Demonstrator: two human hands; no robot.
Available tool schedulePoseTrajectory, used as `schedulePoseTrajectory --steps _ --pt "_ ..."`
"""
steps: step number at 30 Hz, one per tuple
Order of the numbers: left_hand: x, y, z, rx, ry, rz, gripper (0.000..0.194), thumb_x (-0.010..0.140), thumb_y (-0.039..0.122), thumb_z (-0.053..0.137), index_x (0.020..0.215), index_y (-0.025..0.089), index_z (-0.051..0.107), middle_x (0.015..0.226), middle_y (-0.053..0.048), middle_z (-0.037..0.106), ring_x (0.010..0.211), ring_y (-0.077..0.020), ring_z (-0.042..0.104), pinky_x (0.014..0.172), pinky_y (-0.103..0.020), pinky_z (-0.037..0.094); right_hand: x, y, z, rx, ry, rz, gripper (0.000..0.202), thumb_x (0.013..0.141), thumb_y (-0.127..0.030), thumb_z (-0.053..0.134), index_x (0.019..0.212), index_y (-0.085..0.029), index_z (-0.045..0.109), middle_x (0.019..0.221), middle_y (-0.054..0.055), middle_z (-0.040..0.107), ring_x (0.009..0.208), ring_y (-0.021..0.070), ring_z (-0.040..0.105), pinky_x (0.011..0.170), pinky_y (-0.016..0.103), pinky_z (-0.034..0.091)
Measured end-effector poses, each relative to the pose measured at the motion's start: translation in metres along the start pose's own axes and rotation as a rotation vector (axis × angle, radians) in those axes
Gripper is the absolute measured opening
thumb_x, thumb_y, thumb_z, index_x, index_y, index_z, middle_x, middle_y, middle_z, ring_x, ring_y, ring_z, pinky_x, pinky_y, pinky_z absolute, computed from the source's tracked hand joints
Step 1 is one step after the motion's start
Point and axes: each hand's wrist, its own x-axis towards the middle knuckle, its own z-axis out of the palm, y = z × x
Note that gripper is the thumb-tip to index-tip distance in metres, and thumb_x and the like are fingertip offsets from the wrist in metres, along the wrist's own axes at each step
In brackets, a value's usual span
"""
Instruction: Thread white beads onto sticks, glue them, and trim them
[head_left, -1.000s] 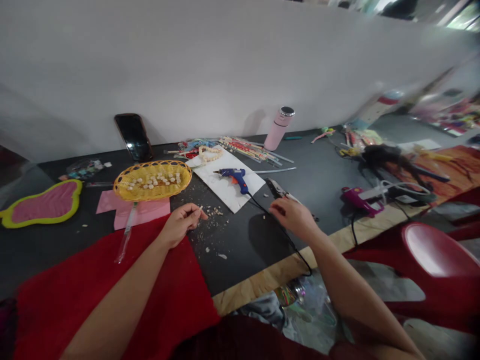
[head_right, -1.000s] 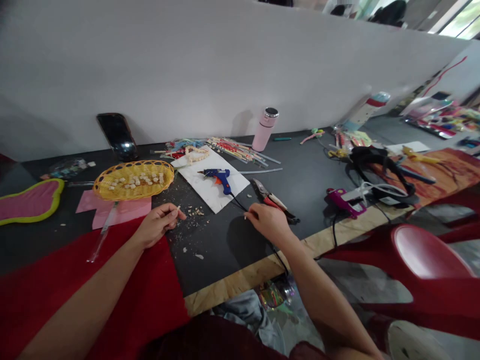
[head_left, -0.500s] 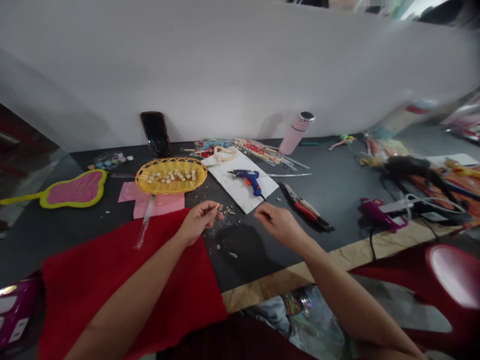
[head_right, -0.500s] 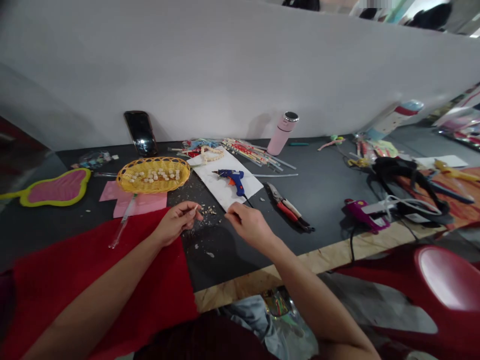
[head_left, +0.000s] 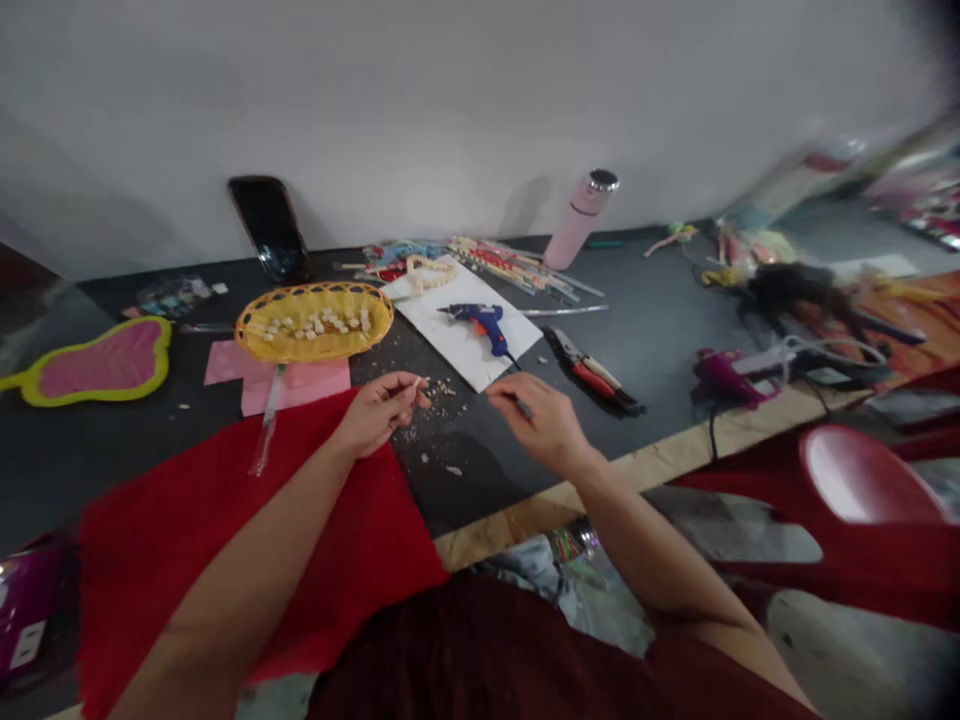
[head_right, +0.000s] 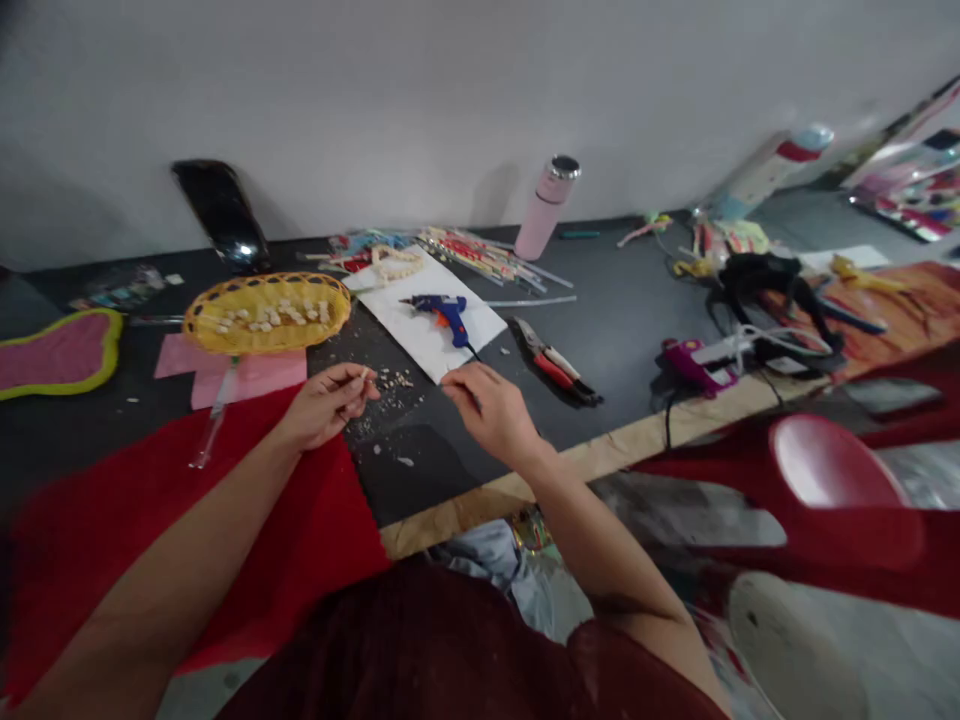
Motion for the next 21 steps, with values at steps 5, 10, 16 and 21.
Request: schedulePoseTrajectory --steps 5,10,16,21 --pt "-0.003 0.004 0.005 -0.017 0.010 -0.004 0.021 0.062 0.026 0.076 0.077 0.015 0.067 0.062 -0.004 0.066 0.043 -0.0040 0.039 0.040 -0.017 0.027 -0.038 0.025 -0.038 -0.082 0.198 0.132 0.012 0.086 -0.023 0.051 0.092 -0.020 0.062 0.087 0.003 0.065 0.081 0.0163 0.061 0.075 0.031 0.048" --pt "-0.003 -0.002 0.003 -0.009 0.011 0.072 0.014 0.066 0.020 0.074 0.078 0.016 0.067 0.064 -0.004 0.066 0.045 -0.0053 0.041 0.042 -0.019 0.032 -0.072 0.024 -0.079 -0.183 0.370 0.244 0.011 0.084 -0.023 0.055 0.089 -0.019 0.063 0.080 0.001 0.064 0.070 0.0126 0.058 0.066 0.025 0.045" --pt "0.003 -0.006 -0.018 -0.070 0.027 0.219 0.013 0.080 0.014 0.062 0.093 0.013 0.063 0.073 -0.005 0.066 0.052 -0.0055 0.042 0.047 -0.019 0.033 -0.077 0.007 -0.100 -0.131 0.452 0.184 0.009 0.084 -0.022 0.056 0.089 -0.018 0.062 0.076 0.000 0.062 0.063 0.0104 0.055 0.059 0.023 0.043" --pt "-0.019 0.006 -0.027 -0.074 0.146 0.228 0.016 0.079 0.018 0.063 0.095 0.014 0.062 0.070 -0.003 0.062 0.049 -0.0039 0.041 0.046 -0.017 0.034 -0.044 -0.020 -0.091 -0.038 0.388 0.014 0.007 0.084 -0.022 0.056 0.088 -0.021 0.061 0.078 0.001 0.062 0.065 0.0129 0.056 0.059 0.026 0.045"
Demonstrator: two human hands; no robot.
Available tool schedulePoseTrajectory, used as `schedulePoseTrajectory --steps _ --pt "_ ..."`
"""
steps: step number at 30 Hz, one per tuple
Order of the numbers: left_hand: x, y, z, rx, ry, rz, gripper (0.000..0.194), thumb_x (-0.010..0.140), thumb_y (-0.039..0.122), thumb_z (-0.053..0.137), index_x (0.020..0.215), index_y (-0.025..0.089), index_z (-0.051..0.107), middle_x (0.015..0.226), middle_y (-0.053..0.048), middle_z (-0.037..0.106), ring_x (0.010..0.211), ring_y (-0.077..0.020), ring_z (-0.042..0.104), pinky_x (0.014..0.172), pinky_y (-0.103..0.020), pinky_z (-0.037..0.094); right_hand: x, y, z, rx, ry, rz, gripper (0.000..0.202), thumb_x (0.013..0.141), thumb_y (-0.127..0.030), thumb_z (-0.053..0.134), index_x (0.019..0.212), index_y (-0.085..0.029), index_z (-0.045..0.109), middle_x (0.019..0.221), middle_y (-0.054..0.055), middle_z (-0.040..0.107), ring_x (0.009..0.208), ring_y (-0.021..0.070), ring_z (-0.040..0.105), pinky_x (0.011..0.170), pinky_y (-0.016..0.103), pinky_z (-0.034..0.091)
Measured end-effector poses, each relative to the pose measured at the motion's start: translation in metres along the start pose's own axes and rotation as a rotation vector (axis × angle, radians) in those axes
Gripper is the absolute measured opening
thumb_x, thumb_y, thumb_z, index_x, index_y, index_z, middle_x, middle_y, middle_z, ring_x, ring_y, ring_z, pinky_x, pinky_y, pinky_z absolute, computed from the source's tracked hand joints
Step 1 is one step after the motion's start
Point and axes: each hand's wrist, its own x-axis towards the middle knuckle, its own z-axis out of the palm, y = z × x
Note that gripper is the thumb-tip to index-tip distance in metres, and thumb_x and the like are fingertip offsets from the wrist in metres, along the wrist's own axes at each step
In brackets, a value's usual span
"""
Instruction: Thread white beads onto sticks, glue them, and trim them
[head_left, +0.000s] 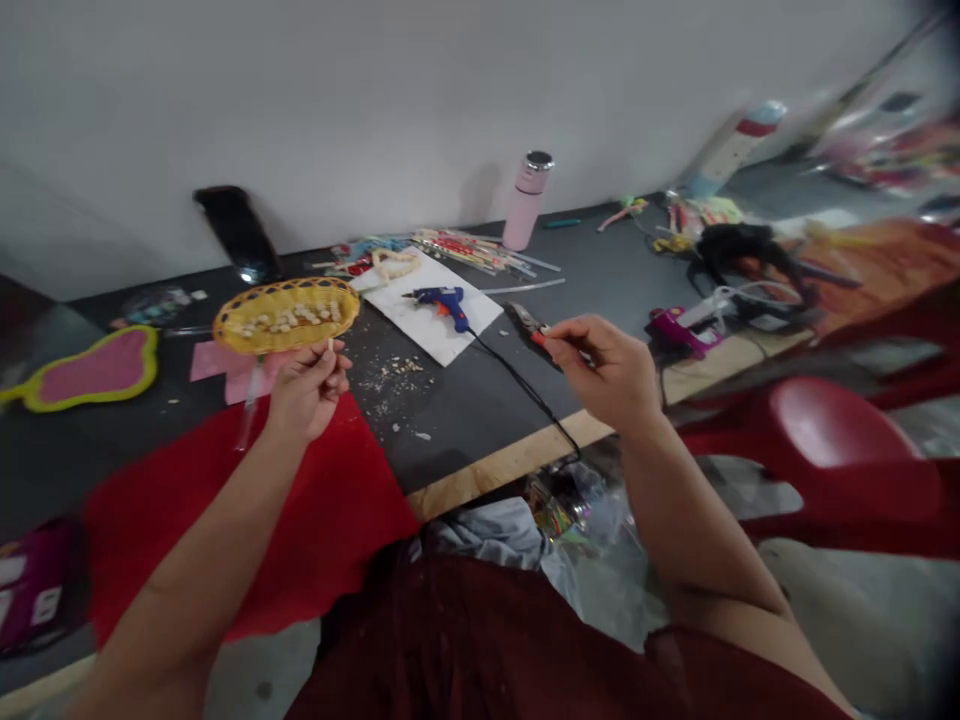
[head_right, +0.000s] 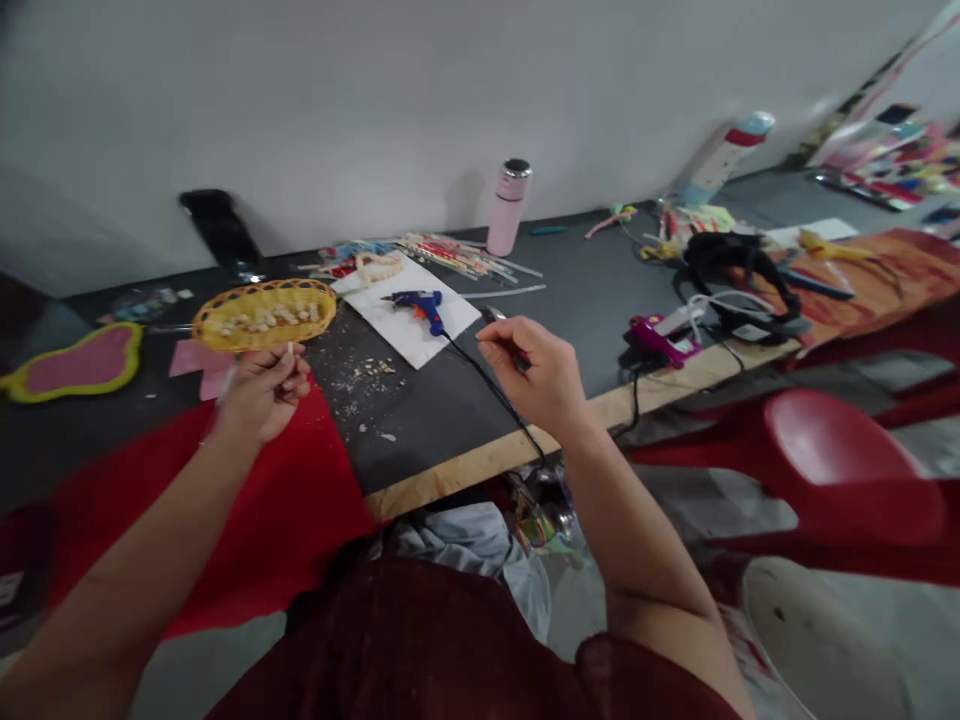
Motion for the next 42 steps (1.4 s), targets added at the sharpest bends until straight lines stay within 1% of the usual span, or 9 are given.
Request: schedulePoseTrajectory --steps 3,5,11,13,16,24,29,35,42 --pt "-0.024 0.014 -0.002 0.128 0.037 -0.069 0.018 0.075 0.019 0.066 0.092 0.013 0.063 0.067 -0.002 0.061 0.045 -0.0037 0.039 0.043 -0.017 0.032 0.012 -0.027 0.027 0.097 -0.130 -0.116 0.010 0.087 -0.022 0.049 0.084 -0.024 0.058 0.076 0.001 0.062 0.066 0.0150 0.057 0.061 0.028 0.048" --pt "-0.040 0.023 -0.006 0.232 0.044 -0.092 0.020 0.072 0.021 0.068 0.090 0.013 0.064 0.066 -0.002 0.061 0.043 -0.0035 0.038 0.041 -0.018 0.030 0.010 -0.046 0.052 0.151 -0.374 -0.244 0.019 0.089 -0.020 0.042 0.079 -0.024 0.057 0.076 0.002 0.063 0.068 0.0162 0.058 0.061 0.029 0.049" --pt "-0.077 0.036 -0.026 0.564 0.055 -0.103 0.025 0.071 0.032 0.065 0.090 0.015 0.065 0.067 -0.003 0.062 0.048 -0.0077 0.043 0.047 -0.021 0.033 -0.031 -0.072 0.125 0.218 -0.747 -0.519 0.014 0.086 -0.013 0.046 0.080 -0.019 0.057 0.082 0.004 0.064 0.077 0.0147 0.058 0.073 0.026 0.047" --pt "-0.088 0.035 -0.029 0.704 -0.015 -0.121 0.023 0.071 0.034 0.064 0.085 0.016 0.066 0.070 -0.003 0.064 0.060 -0.0121 0.052 0.057 -0.024 0.040 -0.043 -0.070 0.136 0.225 -0.863 -0.524 0.015 0.085 -0.011 0.045 0.092 -0.018 0.057 0.088 0.004 0.064 0.081 0.0147 0.058 0.074 0.025 0.046" --pt "-0.100 0.031 -0.028 0.865 -0.139 -0.137 0.020 0.071 0.035 0.063 0.079 0.017 0.065 0.075 -0.003 0.065 0.072 -0.0156 0.057 0.068 -0.027 0.043 -0.055 -0.060 0.136 0.210 -0.942 -0.375 0.023 0.084 -0.008 0.044 0.102 -0.018 0.054 0.092 0.004 0.064 0.080 0.0136 0.059 0.070 0.023 0.045" --pt "-0.085 0.015 -0.035 0.878 -0.123 -0.059 0.026 0.077 0.040 0.056 0.088 0.017 0.064 0.077 -0.003 0.065 0.075 -0.0179 0.058 0.072 -0.029 0.044 -0.056 -0.040 0.107 0.148 -0.914 -0.148 0.027 0.081 -0.002 0.039 0.091 -0.017 0.058 0.086 0.003 0.063 0.075 0.0126 0.058 0.070 0.023 0.044" --pt "-0.063 0.004 -0.015 0.785 -0.129 0.049 0.020 0.077 0.036 0.060 0.082 0.018 0.065 0.077 -0.004 0.066 0.076 -0.0183 0.058 0.072 -0.029 0.043 -0.044 -0.039 0.101 0.159 -0.839 -0.165 0.029 0.083 0.000 0.036 0.093 -0.016 0.058 0.090 0.005 0.063 0.079 0.0133 0.058 0.074 0.025 0.045" --pt "-0.033 -0.011 0.012 0.504 -0.120 0.021 0.024 0.075 0.037 0.064 0.085 0.016 0.064 0.068 -0.002 0.063 0.052 -0.0101 0.047 0.049 -0.022 0.034 -0.026 -0.033 0.102 0.208 -0.763 -0.173 0.027 0.084 -0.003 0.037 0.093 -0.017 0.059 0.091 0.006 0.063 0.081 0.0136 0.059 0.073 0.026 0.046" --pt "-0.017 -0.010 0.032 0.057 -0.134 -0.140 0.025 0.068 0.035 0.072 0.078 0.014 0.061 0.058 0.000 0.057 0.041 -0.0023 0.029 0.041 -0.017 0.019 0.009 -0.030 0.113 0.286 -0.471 -0.093 0.024 0.087 -0.008 0.035 0.093 -0.017 0.057 0.080 0.004 0.061 0.068 0.0112 0.057 0.066 0.024 0.046"
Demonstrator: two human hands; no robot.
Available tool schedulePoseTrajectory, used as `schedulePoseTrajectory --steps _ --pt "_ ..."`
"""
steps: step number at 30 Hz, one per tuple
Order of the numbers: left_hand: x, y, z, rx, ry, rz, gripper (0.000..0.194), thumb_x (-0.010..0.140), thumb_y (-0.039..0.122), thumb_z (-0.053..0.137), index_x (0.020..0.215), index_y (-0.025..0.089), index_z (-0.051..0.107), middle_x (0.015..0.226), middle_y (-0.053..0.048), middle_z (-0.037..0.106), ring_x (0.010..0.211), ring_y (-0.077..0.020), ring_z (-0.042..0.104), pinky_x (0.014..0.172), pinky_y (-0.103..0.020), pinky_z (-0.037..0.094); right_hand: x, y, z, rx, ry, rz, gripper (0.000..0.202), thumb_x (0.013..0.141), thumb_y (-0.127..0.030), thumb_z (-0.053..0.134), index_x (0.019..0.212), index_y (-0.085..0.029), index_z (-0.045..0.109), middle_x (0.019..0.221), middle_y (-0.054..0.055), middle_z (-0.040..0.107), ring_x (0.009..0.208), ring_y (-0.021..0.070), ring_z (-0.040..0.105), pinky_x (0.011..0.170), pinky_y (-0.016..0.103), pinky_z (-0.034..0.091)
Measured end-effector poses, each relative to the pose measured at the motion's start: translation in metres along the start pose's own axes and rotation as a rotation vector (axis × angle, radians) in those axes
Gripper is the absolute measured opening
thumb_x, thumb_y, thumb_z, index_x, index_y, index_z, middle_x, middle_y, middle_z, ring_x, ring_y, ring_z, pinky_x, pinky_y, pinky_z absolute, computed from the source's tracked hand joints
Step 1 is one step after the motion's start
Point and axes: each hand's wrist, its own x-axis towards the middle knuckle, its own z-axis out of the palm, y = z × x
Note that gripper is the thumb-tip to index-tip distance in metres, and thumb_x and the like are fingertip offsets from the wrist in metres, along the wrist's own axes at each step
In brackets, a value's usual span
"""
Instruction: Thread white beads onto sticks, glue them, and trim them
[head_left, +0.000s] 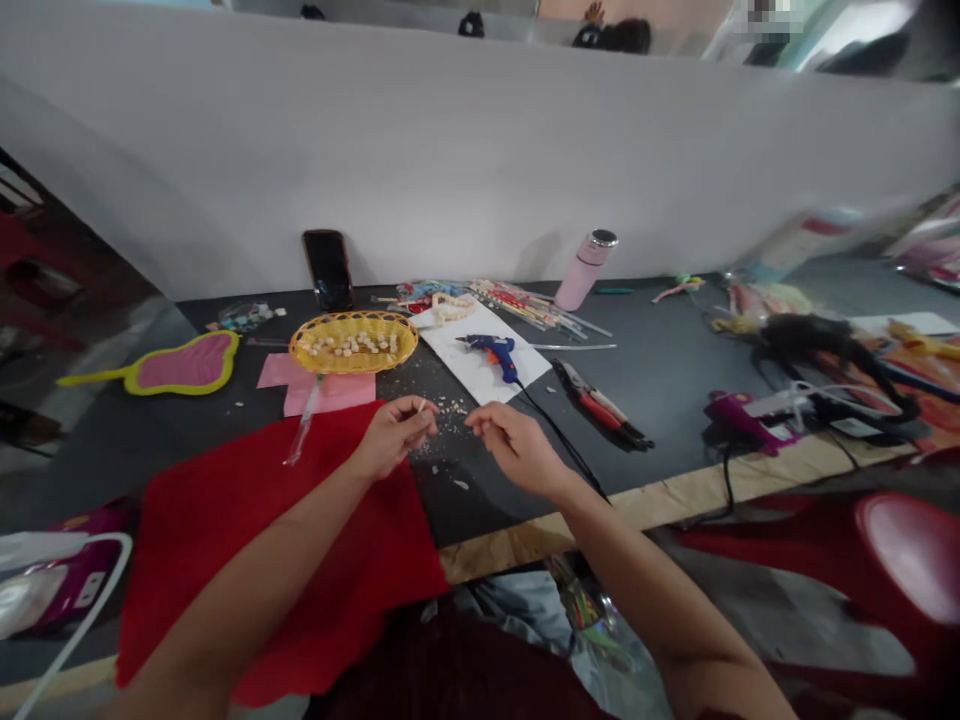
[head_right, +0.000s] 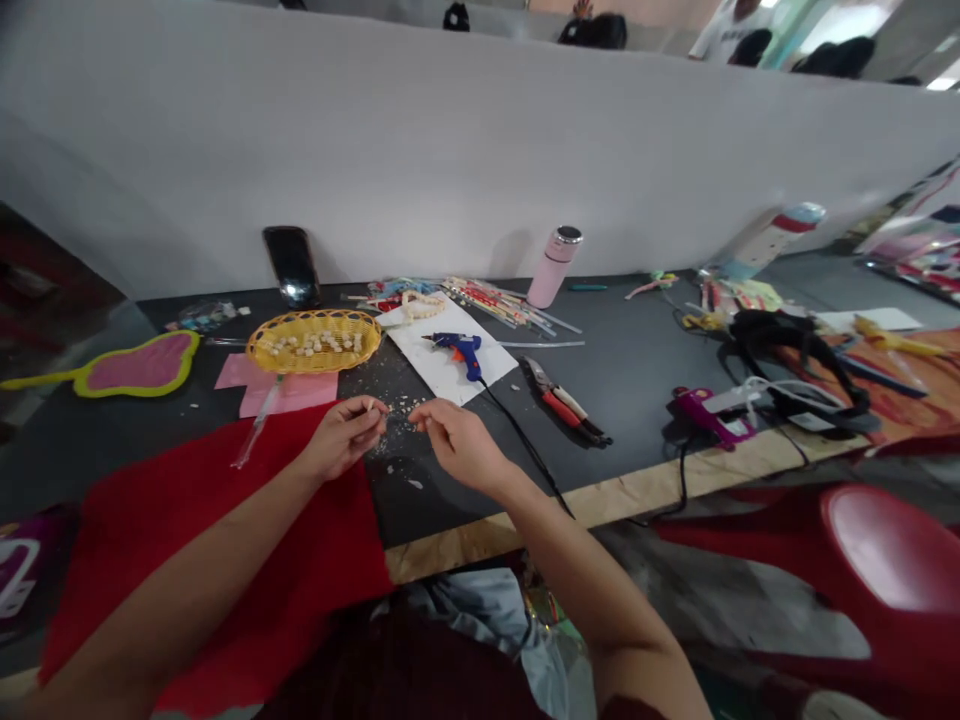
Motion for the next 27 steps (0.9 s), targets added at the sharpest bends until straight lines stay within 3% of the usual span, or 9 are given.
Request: schedulePoseTrajectory --steps 6,10,13,16,21,27 --pt "0.001 0.007 -0.006 -0.173 -0.062 -0.150 0.023 0.065 0.029 0.075 0.076 0.013 0.063 0.058 -0.001 0.058 0.040 -0.0005 0.031 0.041 -0.015 0.023 0.025 0.025 0.000 -0.026 -0.110 -0.022 0.027 0.085 -0.005 0.036 0.096 -0.015 0.058 0.084 0.004 0.063 0.073 0.0106 0.058 0.069 0.023 0.046" --pt "0.007 0.002 -0.014 -0.189 -0.107 -0.194 0.022 0.067 0.028 0.074 0.080 0.013 0.065 0.062 -0.003 0.060 0.041 -0.0012 0.034 0.042 -0.015 0.026 0.034 0.050 -0.026 -0.058 -0.162 -0.042 0.028 0.085 -0.006 0.036 0.099 -0.015 0.058 0.090 0.005 0.063 0.081 0.0106 0.057 0.075 0.024 0.045" --pt "0.010 -0.004 -0.019 -0.181 -0.152 -0.203 0.018 0.071 0.026 0.070 0.083 0.013 0.065 0.066 -0.004 0.061 0.044 -0.0021 0.035 0.043 -0.016 0.027 0.031 0.062 -0.052 -0.068 -0.124 0.017 0.029 0.087 -0.008 0.034 0.103 -0.015 0.057 0.089 0.004 0.061 0.071 0.0078 0.055 0.068 0.021 0.044" --pt "0.013 -0.014 -0.026 -0.170 -0.188 -0.205 0.015 0.077 0.025 0.064 0.088 0.014 0.064 0.070 -0.005 0.060 0.046 -0.0036 0.035 0.044 -0.017 0.029 0.021 0.061 -0.062 -0.025 -0.080 0.093 0.025 0.088 -0.011 0.036 0.104 -0.015 0.055 0.086 0.002 0.061 0.061 0.0060 0.053 0.061 0.019 0.044" --pt "0.016 -0.028 -0.030 -0.182 -0.174 -0.228 0.025 0.082 0.034 0.058 0.094 0.013 0.063 0.073 -0.007 0.059 0.049 -0.0058 0.038 0.046 -0.019 0.030 0.010 0.032 -0.032 0.045 -0.098 0.059 0.019 0.087 -0.014 0.043 0.096 -0.019 0.058 0.088 0.002 0.064 0.073 0.0098 0.060 0.069 0.022 0.048" --pt "0.016 -0.025 -0.028 -0.196 -0.205 -0.251 0.023 0.079 0.029 0.063 0.095 0.012 0.063 0.074 -0.005 0.059 0.049 -0.0043 0.037 0.048 -0.019 0.030 0.011 0.011 0.011 0.080 -0.238 -0.079 0.029 0.085 -0.005 0.037 0.102 -0.019 0.056 0.094 0.005 0.062 0.085 0.0137 0.059 0.075 0.026 0.047"
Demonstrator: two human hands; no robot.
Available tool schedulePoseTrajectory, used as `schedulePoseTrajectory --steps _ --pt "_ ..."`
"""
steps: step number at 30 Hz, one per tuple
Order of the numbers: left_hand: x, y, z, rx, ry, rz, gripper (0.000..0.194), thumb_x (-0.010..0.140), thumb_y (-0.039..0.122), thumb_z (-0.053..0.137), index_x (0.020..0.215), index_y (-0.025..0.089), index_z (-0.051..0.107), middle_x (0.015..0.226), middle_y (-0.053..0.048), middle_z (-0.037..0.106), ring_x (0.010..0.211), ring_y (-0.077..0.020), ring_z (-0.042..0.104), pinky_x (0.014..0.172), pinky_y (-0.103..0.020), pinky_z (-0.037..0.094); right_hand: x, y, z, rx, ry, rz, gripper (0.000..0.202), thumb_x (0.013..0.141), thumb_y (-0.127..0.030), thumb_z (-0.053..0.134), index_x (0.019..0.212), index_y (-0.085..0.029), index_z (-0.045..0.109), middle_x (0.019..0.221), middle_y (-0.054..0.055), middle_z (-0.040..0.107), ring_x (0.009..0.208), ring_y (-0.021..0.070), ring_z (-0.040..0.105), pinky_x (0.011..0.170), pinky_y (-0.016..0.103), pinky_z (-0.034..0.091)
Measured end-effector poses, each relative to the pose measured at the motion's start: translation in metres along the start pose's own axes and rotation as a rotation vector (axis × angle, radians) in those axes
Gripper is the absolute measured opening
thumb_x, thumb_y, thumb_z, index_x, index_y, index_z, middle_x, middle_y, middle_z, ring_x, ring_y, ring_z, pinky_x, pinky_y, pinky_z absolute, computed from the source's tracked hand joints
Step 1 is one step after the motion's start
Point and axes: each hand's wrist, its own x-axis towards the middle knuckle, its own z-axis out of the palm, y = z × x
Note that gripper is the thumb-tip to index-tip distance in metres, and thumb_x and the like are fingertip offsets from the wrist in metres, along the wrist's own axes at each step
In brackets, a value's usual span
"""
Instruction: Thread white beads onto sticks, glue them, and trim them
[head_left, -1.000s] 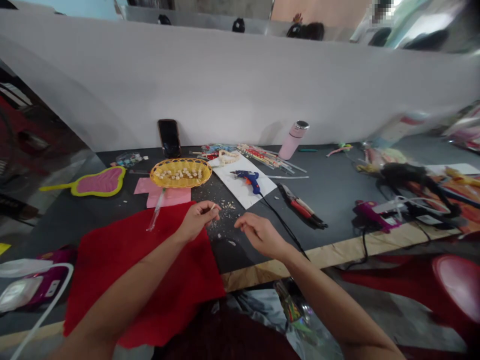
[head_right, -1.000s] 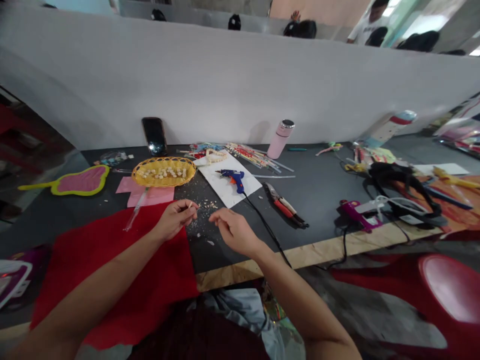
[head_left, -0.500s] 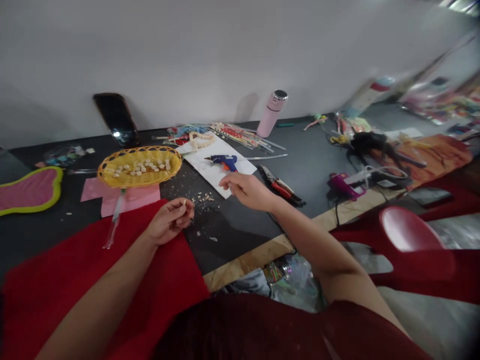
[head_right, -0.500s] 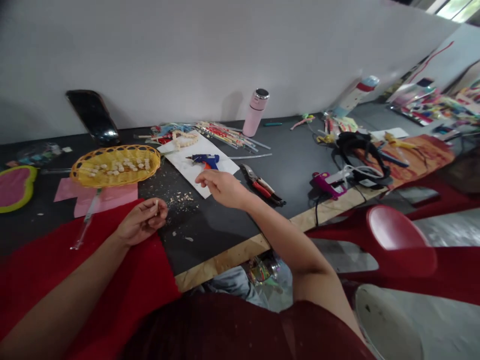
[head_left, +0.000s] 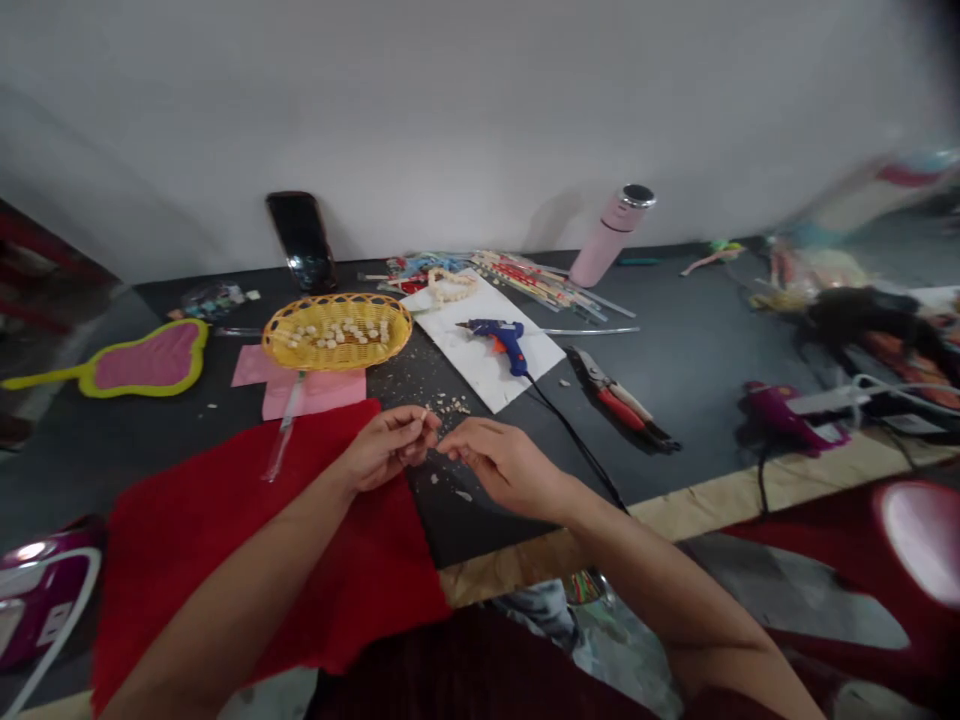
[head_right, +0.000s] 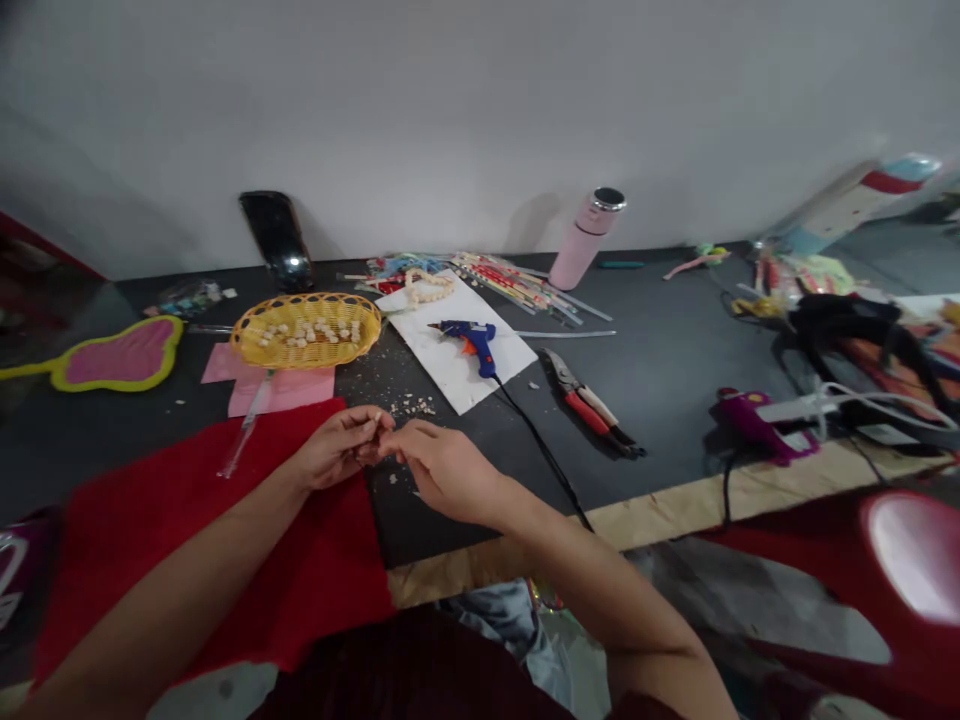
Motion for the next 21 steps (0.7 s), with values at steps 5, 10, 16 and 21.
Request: schedulePoseTrajectory --steps 5,10,16,21 --pt "-0.001 0.004 -0.001 -0.027 -0.029 -0.021 0.022 0.079 0.028 0.063 0.093 0.012 0.063 0.076 -0.007 0.060 0.051 -0.0047 0.038 0.049 -0.019 0.030 -0.004 -0.002 0.022 -0.121 -0.193 -0.023 0.022 0.084 -0.006 0.039 0.093 -0.018 0.055 0.087 0.004 0.062 0.077 0.0141 0.057 0.070 0.025 0.044" --pt "0.001 0.002 -0.002 -0.029 -0.063 0.030 0.020 0.079 0.026 0.063 0.093 0.012 0.064 0.075 -0.008 0.060 0.051 -0.0050 0.037 0.049 -0.020 0.030 -0.019 -0.017 0.046 -0.309 -0.471 -0.135 0.014 0.087 -0.029 0.049 0.095 -0.019 0.056 0.085 0.004 0.061 0.073 0.0157 0.055 0.065 0.027 0.040" --pt "-0.001 0.003 0.001 -0.018 -0.078 0.081 0.020 0.078 0.026 0.064 0.091 0.011 0.065 0.075 -0.008 0.060 0.050 -0.0044 0.037 0.048 -0.021 0.030 -0.031 -0.031 0.066 -0.423 -0.618 -0.275 0.025 0.086 -0.043 0.053 0.092 -0.019 0.056 0.085 0.004 0.062 0.077 0.0181 0.056 0.065 0.029 0.038" --pt "-0.011 0.014 0.013 -0.029 -0.036 0.123 0.020 0.073 0.026 0.069 0.086 0.011 0.066 0.072 -0.007 0.061 0.049 -0.0037 0.038 0.046 -0.020 0.030 -0.034 -0.046 0.071 -0.485 -0.633 -0.278 0.009 0.085 -0.026 0.056 0.087 -0.018 0.057 0.083 0.003 0.063 0.074 0.0157 0.057 0.062 0.028 0.038"
